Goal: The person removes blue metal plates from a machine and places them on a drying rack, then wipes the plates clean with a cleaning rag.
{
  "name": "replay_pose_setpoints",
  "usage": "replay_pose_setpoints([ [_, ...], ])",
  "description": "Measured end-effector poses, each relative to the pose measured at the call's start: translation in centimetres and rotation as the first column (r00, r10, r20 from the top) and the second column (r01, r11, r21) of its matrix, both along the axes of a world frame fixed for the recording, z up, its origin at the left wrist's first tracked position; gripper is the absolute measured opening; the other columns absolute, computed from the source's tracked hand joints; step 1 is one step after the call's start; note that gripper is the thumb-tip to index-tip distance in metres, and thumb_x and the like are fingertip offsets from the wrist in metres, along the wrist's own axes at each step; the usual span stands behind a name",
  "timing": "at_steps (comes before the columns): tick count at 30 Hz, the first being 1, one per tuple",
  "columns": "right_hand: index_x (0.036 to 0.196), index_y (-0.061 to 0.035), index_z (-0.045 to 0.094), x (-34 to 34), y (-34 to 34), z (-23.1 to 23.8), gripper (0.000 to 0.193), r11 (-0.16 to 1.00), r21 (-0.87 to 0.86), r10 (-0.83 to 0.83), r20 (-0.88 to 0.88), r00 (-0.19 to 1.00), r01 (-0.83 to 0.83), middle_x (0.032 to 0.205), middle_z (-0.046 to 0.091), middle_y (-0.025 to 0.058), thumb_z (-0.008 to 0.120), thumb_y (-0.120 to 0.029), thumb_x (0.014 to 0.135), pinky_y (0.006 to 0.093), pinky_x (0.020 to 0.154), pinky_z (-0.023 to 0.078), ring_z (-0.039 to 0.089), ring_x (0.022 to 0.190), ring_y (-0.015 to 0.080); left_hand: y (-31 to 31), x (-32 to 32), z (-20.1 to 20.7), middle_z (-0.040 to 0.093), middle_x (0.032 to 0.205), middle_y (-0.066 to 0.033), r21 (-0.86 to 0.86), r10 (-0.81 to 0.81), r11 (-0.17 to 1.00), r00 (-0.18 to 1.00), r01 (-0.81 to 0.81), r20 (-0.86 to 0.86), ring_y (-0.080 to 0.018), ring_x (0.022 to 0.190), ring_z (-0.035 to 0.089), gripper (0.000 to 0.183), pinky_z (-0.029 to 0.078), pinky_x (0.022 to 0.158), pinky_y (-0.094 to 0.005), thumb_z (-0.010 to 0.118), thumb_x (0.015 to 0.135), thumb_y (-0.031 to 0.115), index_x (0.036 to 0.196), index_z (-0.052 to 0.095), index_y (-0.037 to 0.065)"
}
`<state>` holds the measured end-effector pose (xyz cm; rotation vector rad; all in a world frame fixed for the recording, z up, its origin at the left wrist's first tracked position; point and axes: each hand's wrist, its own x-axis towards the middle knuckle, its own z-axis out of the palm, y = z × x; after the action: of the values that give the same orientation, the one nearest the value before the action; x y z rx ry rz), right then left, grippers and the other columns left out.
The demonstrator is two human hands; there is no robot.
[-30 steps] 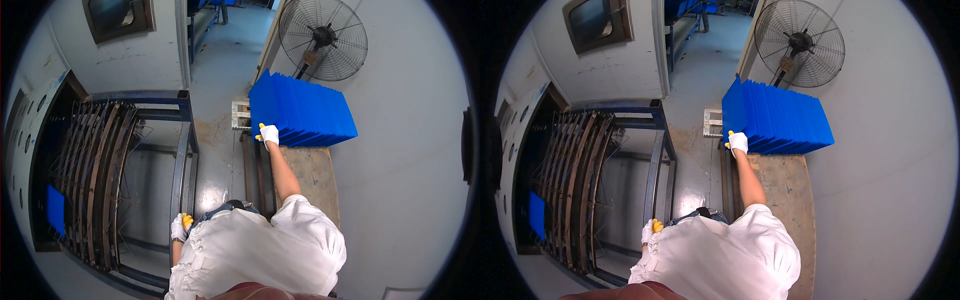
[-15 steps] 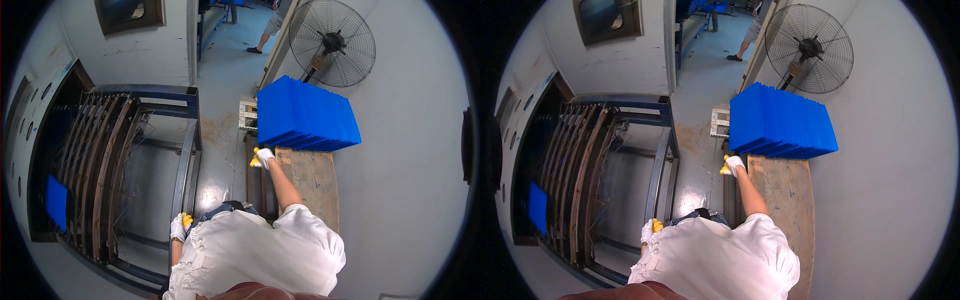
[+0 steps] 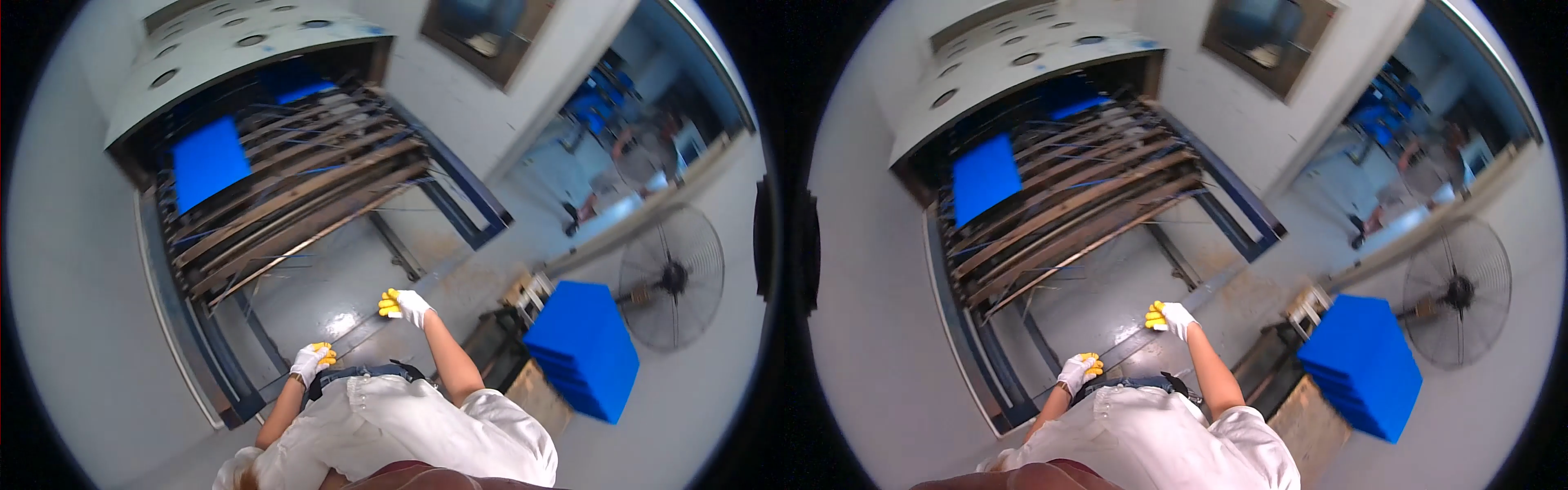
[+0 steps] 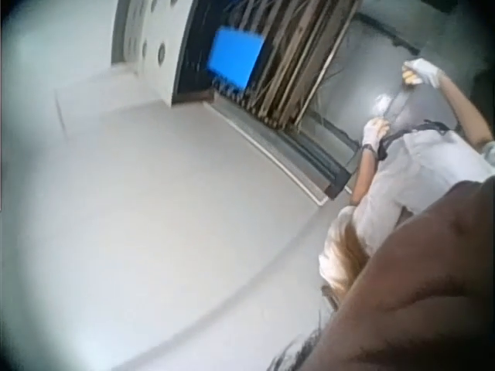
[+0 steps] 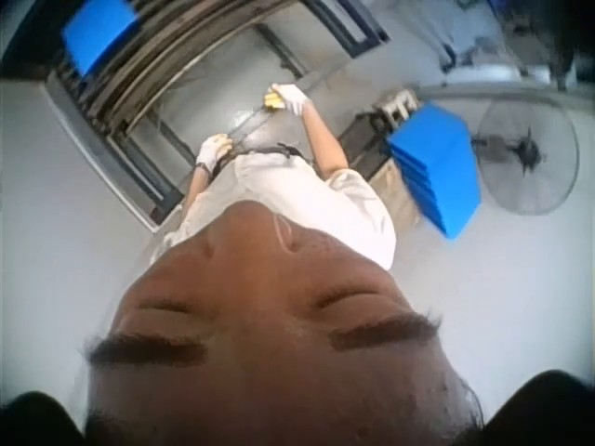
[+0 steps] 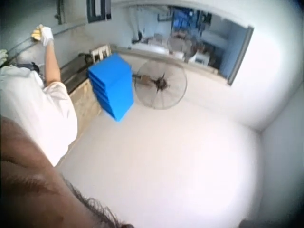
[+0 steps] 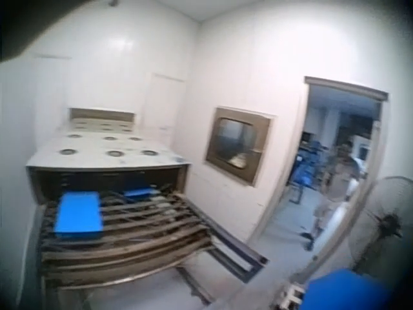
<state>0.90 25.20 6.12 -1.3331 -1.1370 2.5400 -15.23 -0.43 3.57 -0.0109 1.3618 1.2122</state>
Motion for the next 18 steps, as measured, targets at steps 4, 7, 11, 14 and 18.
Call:
replay_pose_setpoints([
  [4,0.1,-0.0027,0.048,-10.1,-1.6,3.7,0.033,0.923,0.062,0.382,-0.056,0.922,-0.379,0.09,0.056,0.0107,0.042,-0.029,0.082,0.0272,0.06,0.046,0.057,0.071,0.0207,-3.1,-3.2,0.0,0.058,0.074,-0.0088,-0.056,0.1,0.993,0.995,-0.101,-0.01,-0.0157,0.059,0.056,0.023,0.043,0.049,-0.0228,0.047,0.079,0.026,0.088,0.049,0.005],
  [7,0.1,-0.0033,0.049,-18.5,-3.0,8.4,0.034,0.781,0.11,0.623,-0.188,0.759,-0.614,0.088,0.057,0.0099,0.044,-0.031,0.081,0.0253,0.058,0.046,0.057,0.068,0.0184,-4.1,-5.6,-0.3,0.058,0.072,-0.0094,-0.071,0.188,0.98,0.981,-0.184,0.052,-0.0166,0.056,0.056,0.031,0.042,0.043,-0.0223,0.041,0.081,0.033,0.087,0.049,0.004],
  [11,0.101,-0.0039,0.047,-30.3,-5.4,13.7,0.032,0.818,0.209,0.575,-0.3,0.761,-0.535,0.088,0.056,0.0087,0.044,-0.029,0.081,0.0254,0.06,0.045,0.056,0.07,0.0176,-5.4,-8.0,-2.6,0.056,0.085,-0.0121,0.018,0.285,0.957,0.954,-0.288,0.097,-0.0224,0.07,0.055,0.02,0.043,0.056,-0.0283,0.038,0.083,0.019,0.095,0.046,0.005],
  [14,0.099,-0.0047,0.047,-37.7,-6.8,14.2,0.035,0.922,0.137,0.386,-0.351,0.853,-0.361,0.09,0.055,0.0097,0.043,-0.034,0.081,0.0242,0.056,0.044,0.056,0.069,0.0177,-5.1,-9.2,-4.0,0.054,0.088,-0.013,0.001,0.448,0.893,0.89,-0.45,0.084,-0.0233,0.073,0.055,0.018,0.044,0.058,-0.0296,0.04,0.081,0.01,0.098,0.045,0.006],
  [18,0.098,-0.003,0.044,-44.1,-5.8,12.2,0.037,0.953,-0.006,0.272,-0.425,0.864,-0.303,0.095,0.052,0.0182,0.045,-0.034,0.08,0.0235,0.047,0.043,0.056,0.065,0.0241,-4.9,-10.2,-4.7,0.055,0.089,-0.0122,0.076,0.419,0.901,0.901,-0.428,0.112,-0.0197,0.071,0.056,0.02,0.045,0.058,-0.0257,0.042,0.08,0.007,0.099,0.045,0.006],
])
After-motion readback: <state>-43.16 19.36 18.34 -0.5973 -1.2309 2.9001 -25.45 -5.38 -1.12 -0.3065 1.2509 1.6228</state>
